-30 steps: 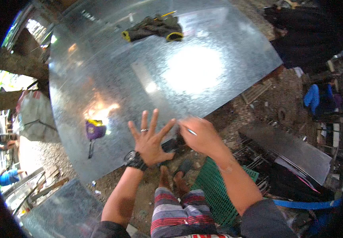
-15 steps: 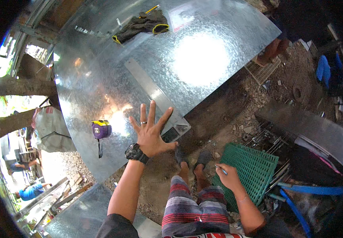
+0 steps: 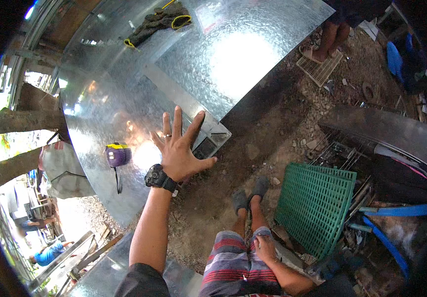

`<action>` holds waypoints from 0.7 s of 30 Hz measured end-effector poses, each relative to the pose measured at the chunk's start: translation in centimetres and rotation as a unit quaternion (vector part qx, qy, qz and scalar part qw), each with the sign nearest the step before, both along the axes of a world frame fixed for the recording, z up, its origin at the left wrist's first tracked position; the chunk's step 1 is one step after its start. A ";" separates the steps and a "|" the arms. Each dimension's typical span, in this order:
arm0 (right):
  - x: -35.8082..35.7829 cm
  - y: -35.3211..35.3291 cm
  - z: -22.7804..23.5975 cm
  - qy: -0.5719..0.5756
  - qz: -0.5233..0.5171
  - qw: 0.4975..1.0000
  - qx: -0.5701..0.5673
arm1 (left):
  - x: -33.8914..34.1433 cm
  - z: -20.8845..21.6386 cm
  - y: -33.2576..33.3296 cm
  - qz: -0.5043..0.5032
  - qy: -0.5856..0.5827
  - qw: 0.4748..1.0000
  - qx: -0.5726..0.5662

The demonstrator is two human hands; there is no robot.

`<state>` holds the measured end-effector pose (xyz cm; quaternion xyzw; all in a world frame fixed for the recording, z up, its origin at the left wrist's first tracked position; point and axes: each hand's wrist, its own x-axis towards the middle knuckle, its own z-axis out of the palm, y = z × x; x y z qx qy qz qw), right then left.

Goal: The person measures a large metal sheet using a tape measure and marks it with a white marker. They then use a square tool to draw straight lines on the sheet. The person briefly handles a camera battery and charger before resuming marking.

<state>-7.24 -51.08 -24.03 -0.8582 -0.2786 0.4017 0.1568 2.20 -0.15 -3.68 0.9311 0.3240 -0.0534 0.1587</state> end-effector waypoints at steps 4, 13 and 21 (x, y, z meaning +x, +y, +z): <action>-2.0 0.5 0.2 -0.093 0.009 0.995 0.041 | 0.3 0.6 0.3 0.001 -0.003 1.000 -0.011; -2.9 0.9 0.5 -0.071 -0.035 0.997 0.008 | 1.4 -0.5 0.5 -0.005 -0.028 1.000 -0.010; -2.8 0.6 0.1 -0.083 -0.060 0.995 0.016 | 2.1 -0.5 0.3 0.002 -0.015 1.000 -0.012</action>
